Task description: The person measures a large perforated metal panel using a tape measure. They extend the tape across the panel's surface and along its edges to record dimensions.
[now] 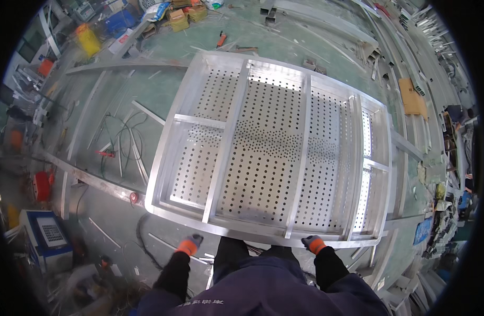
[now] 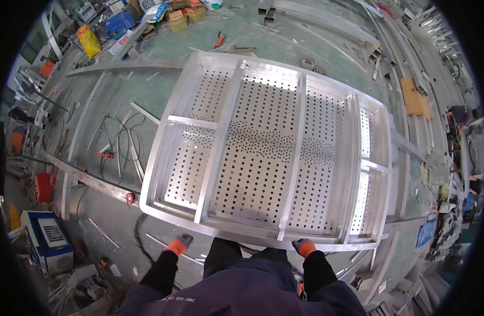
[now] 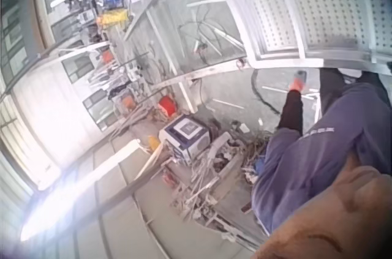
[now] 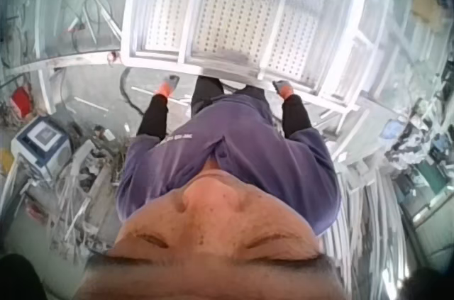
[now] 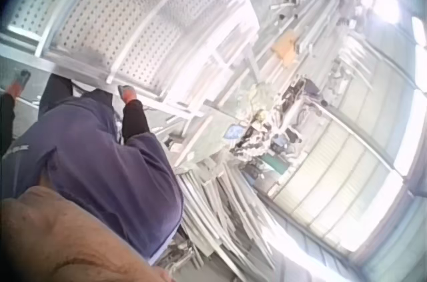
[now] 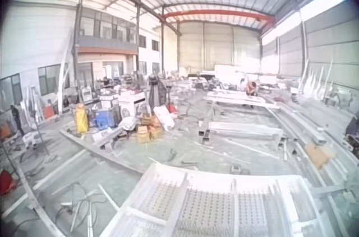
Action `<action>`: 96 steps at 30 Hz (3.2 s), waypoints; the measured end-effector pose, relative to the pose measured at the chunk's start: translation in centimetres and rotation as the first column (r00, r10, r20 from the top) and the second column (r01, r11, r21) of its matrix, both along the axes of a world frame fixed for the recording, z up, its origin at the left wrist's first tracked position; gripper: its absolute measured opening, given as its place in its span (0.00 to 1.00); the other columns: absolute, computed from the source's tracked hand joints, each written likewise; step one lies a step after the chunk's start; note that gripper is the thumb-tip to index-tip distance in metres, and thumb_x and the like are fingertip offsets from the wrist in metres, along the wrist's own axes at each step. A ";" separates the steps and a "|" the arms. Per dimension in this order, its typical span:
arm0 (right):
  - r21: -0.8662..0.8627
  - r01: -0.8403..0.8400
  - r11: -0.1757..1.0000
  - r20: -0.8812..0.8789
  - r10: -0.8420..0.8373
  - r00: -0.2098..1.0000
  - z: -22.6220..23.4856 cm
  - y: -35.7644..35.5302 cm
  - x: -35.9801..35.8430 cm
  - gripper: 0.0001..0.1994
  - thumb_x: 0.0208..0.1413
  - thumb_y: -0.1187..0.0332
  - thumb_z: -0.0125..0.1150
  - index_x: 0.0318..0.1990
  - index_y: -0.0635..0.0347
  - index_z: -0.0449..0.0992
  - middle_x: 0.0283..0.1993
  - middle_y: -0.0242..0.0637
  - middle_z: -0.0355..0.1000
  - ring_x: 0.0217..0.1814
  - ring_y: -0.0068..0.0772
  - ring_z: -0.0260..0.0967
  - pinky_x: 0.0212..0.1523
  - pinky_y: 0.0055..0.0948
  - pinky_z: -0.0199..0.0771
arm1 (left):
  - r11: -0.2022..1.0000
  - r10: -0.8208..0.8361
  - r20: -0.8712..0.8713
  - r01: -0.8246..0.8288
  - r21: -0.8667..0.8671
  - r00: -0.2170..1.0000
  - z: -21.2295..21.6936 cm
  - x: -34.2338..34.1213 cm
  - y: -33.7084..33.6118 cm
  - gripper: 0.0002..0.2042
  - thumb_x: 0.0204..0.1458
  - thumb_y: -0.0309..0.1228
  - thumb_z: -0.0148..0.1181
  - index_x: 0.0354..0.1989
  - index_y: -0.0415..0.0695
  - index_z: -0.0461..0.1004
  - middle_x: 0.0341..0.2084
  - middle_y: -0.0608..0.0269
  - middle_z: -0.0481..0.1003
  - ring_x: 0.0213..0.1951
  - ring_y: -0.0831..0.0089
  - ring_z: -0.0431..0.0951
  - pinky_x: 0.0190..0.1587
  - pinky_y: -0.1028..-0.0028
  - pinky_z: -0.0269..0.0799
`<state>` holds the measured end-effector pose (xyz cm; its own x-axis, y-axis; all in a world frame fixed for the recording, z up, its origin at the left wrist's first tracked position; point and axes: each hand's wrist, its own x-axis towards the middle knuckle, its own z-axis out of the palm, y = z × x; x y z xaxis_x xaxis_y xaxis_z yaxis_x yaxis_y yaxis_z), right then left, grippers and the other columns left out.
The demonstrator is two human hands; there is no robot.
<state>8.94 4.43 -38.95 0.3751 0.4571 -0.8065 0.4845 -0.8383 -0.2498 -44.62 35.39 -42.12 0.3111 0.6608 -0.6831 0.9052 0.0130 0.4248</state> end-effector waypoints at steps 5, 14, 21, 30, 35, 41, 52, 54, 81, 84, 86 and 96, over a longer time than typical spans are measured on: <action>0.018 0.016 1.000 -0.095 -0.014 0.995 6.1 13.6 -5.7 0.26 0.54 0.45 0.54 0.42 0.59 0.82 0.41 0.51 0.79 0.45 0.56 0.75 0.51 0.43 0.73 | 0.980 -0.182 -0.139 0.191 0.050 0.973 4.1 11.0 18.7 0.18 0.55 0.49 0.52 0.37 0.47 0.80 0.37 0.50 0.79 0.44 0.48 0.78 0.47 0.55 0.72; 0.222 -0.050 0.974 -0.141 0.083 0.987 5.5 34.6 -5.4 0.21 0.59 0.47 0.53 0.44 0.55 0.79 0.43 0.45 0.78 0.48 0.52 0.74 0.50 0.42 0.73 | 0.979 -0.035 -0.249 0.083 0.188 0.968 0.8 35.1 32.5 0.41 0.52 0.56 0.54 0.70 0.45 0.54 0.63 0.45 0.63 0.65 0.48 0.62 0.65 0.56 0.60; 0.403 0.064 0.913 -0.154 -0.001 0.988 -2.9 49.3 5.8 0.18 0.57 0.50 0.57 0.45 0.52 0.78 0.38 0.45 0.78 0.39 0.51 0.76 0.43 0.43 0.76 | 0.953 0.271 -0.153 -0.242 0.183 0.950 -5.1 40.0 36.2 0.31 0.49 0.57 0.55 0.44 0.37 0.80 0.43 0.42 0.79 0.48 0.49 0.78 0.53 0.60 0.72; 0.460 -0.104 0.882 0.386 -0.094 0.918 -13.8 74.1 13.4 0.22 0.55 0.52 0.59 0.53 0.54 0.74 0.54 0.46 0.72 0.55 0.53 0.70 0.55 0.44 0.71 | 0.971 0.173 -0.297 -0.113 0.210 0.939 -6.1 39.6 35.4 0.24 0.51 0.52 0.56 0.44 0.44 0.78 0.37 0.51 0.81 0.43 0.52 0.80 0.49 0.60 0.74; 0.401 -0.048 0.915 0.420 -0.136 0.897 -16.0 82.4 16.1 0.25 0.58 0.52 0.54 0.57 0.59 0.71 0.57 0.49 0.71 0.55 0.53 0.72 0.56 0.44 0.72 | 0.957 0.286 -0.295 -0.255 0.140 0.912 -4.3 40.7 35.9 0.28 0.51 0.52 0.55 0.56 0.47 0.72 0.40 0.53 0.80 0.45 0.55 0.79 0.50 0.61 0.73; 0.347 -0.141 0.927 0.536 -0.073 0.841 -18.6 86.9 17.2 0.17 0.59 0.61 0.50 0.51 0.58 0.75 0.51 0.45 0.75 0.51 0.49 0.75 0.48 0.44 0.76 | 0.937 0.347 -0.213 -0.329 0.118 0.913 -4.0 40.6 35.8 0.28 0.51 0.52 0.57 0.55 0.47 0.72 0.39 0.56 0.80 0.44 0.58 0.80 0.48 0.63 0.74; 0.644 0.374 0.667 0.160 -0.596 0.787 -18.8 80.6 16.6 0.19 0.49 0.54 0.61 0.35 0.65 0.80 0.34 0.49 0.79 0.39 0.54 0.76 0.42 0.44 0.74 | 0.948 0.311 -0.243 -0.282 0.147 0.919 -3.8 41.2 35.9 0.26 0.51 0.51 0.58 0.53 0.47 0.74 0.42 0.55 0.79 0.44 0.56 0.80 0.49 0.63 0.74; 0.590 0.771 0.239 -0.458 -0.687 0.564 -20.0 74.8 14.2 0.13 0.55 0.60 0.64 0.34 0.63 0.79 0.25 0.39 0.77 0.24 0.34 0.73 0.28 0.35 0.73 | 0.952 0.299 -0.247 -0.270 0.146 0.922 -3.3 41.7 36.2 0.27 0.50 0.51 0.58 0.53 0.47 0.73 0.43 0.54 0.78 0.45 0.55 0.79 0.50 0.62 0.73; 0.922 -0.141 -0.362 -0.109 -0.591 0.799 42.0 21.1 -5.3 0.14 0.63 0.59 0.57 0.35 0.60 0.66 0.19 0.38 0.65 0.13 0.33 0.62 0.18 0.31 0.70 | 0.961 -0.243 -0.075 0.251 0.118 0.967 -7.0 23.5 26.5 0.28 0.55 0.54 0.51 0.54 0.43 0.72 0.48 0.47 0.77 0.51 0.50 0.76 0.56 0.57 0.70; 0.878 -0.259 -0.403 -0.007 -0.551 0.834 47.9 18.7 -5.5 0.13 0.63 0.59 0.56 0.36 0.60 0.66 0.21 0.37 0.65 0.14 0.32 0.62 0.19 0.31 0.69 | 0.901 -0.429 -0.059 0.424 -0.087 0.901 -7.9 14.8 21.8 0.21 0.61 0.48 0.47 0.45 0.45 0.78 0.43 0.51 0.78 0.47 0.51 0.77 0.52 0.58 0.72; 0.849 -0.328 -0.415 0.040 -0.567 0.823 50.9 15.5 -6.2 0.13 0.63 0.59 0.55 0.37 0.60 0.66 0.22 0.37 0.65 0.15 0.32 0.62 0.20 0.31 0.69 | 0.479 -0.875 -0.076 0.878 0.016 0.479 -6.9 12.6 18.0 0.18 0.61 0.45 0.47 0.39 0.46 0.80 0.40 0.52 0.79 0.46 0.51 0.78 0.50 0.59 0.72; 0.736 -0.392 -0.553 0.104 -0.480 0.871 58.4 -0.8 -5.7 0.12 0.64 0.59 0.53 0.41 0.58 0.66 0.30 0.34 0.65 0.20 0.29 0.62 0.23 0.31 0.65 | 0.909 -0.408 0.048 0.411 -0.067 0.912 0.3 -3.6 1.8 0.12 0.58 0.41 0.52 0.33 0.47 0.75 0.30 0.55 0.76 0.35 0.55 0.76 0.38 0.59 0.70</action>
